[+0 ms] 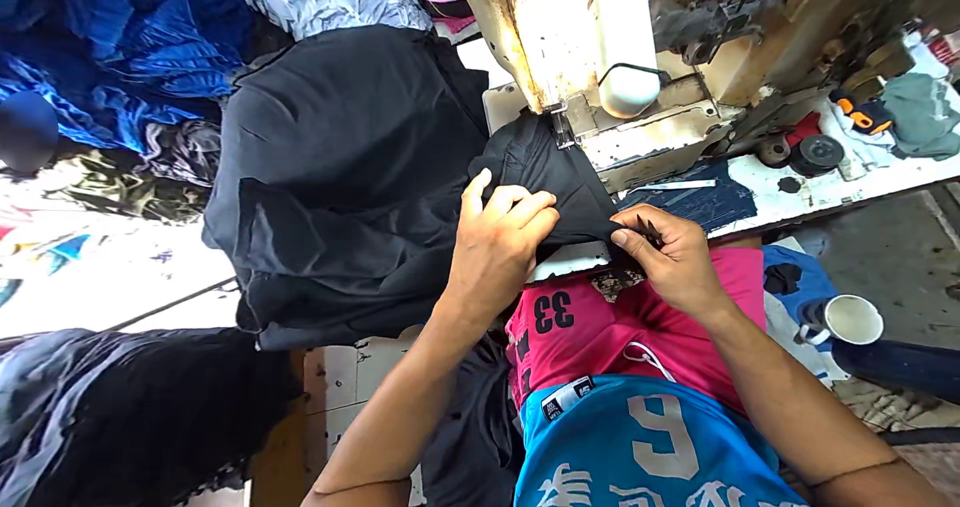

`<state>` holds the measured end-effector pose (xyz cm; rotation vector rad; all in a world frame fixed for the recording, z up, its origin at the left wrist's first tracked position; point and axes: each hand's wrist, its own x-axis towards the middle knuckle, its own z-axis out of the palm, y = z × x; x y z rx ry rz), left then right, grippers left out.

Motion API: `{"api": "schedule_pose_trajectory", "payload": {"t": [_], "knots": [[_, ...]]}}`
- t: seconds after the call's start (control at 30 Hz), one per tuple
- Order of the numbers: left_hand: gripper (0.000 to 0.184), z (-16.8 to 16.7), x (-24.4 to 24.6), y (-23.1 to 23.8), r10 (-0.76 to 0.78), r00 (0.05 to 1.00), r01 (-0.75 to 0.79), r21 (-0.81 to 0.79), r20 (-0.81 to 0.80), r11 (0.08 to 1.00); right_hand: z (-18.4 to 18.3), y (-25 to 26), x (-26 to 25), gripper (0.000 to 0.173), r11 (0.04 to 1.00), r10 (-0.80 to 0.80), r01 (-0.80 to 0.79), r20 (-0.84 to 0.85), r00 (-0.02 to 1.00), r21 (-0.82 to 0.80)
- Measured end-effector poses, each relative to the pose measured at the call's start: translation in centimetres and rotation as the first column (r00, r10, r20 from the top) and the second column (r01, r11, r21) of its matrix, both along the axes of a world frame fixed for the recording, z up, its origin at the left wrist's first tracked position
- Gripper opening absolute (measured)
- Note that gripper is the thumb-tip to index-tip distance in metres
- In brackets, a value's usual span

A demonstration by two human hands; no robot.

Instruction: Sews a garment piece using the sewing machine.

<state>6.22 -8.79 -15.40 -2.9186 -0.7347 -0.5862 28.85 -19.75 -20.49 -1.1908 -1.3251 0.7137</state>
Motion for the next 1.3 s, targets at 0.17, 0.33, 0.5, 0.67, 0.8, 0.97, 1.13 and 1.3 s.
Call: {"api": "schedule_pose_trajectory", "payload": {"t": [0.17,0.33,0.5,0.67,0.8,0.97,1.13,1.3], "knots": [[0.029,0.6,0.4,3.2,0.031,0.999,-0.034,0.076,0.039,0.997,0.2,2.5,-0.4,0.01,0.999,-0.038,0.038,0.03,0.999,0.01],[0.03,0.9,0.4,6.8,0.012,0.997,-0.019,0.085,0.073,0.996,0.5,5.0,-1.1,0.013,0.998,-0.047,0.047,-0.004,0.999,0.042],[0.03,2.1,0.4,8.3,-0.113,0.994,0.113,0.019,-0.001,0.993,0.4,7.2,-1.3,0.016,0.991,-0.043,0.048,-0.043,0.998,0.122],[0.055,4.9,-0.5,7.4,-0.1,0.982,0.086,-0.089,-0.163,0.992,0.4,7.7,-0.9,0.016,0.99,0.011,-0.005,-0.042,0.999,0.141],[0.063,7.6,-4.0,9.6,0.052,0.973,-0.062,-0.038,-0.227,0.997,0.3,7.9,-0.4,0.016,0.986,0.012,-0.019,0.045,0.999,0.165],[0.031,9.1,-4.0,4.6,-0.264,0.964,0.266,-0.14,0.033,0.954,2.5,6.3,0.7,0.013,0.98,0.143,-0.183,0.358,0.923,0.079],[0.028,4.5,-1.2,-1.0,-0.442,0.871,0.489,-0.29,0.215,0.823,3.5,0.8,1.4,0.012,0.925,0.365,-0.379,0.353,0.861,-0.03],[0.042,-1.3,1.7,-1.5,-0.229,0.968,0.234,-0.038,0.107,0.972,0.0,-1.9,1.2,0.014,0.979,0.183,-0.2,0.324,0.928,0.021]]}}
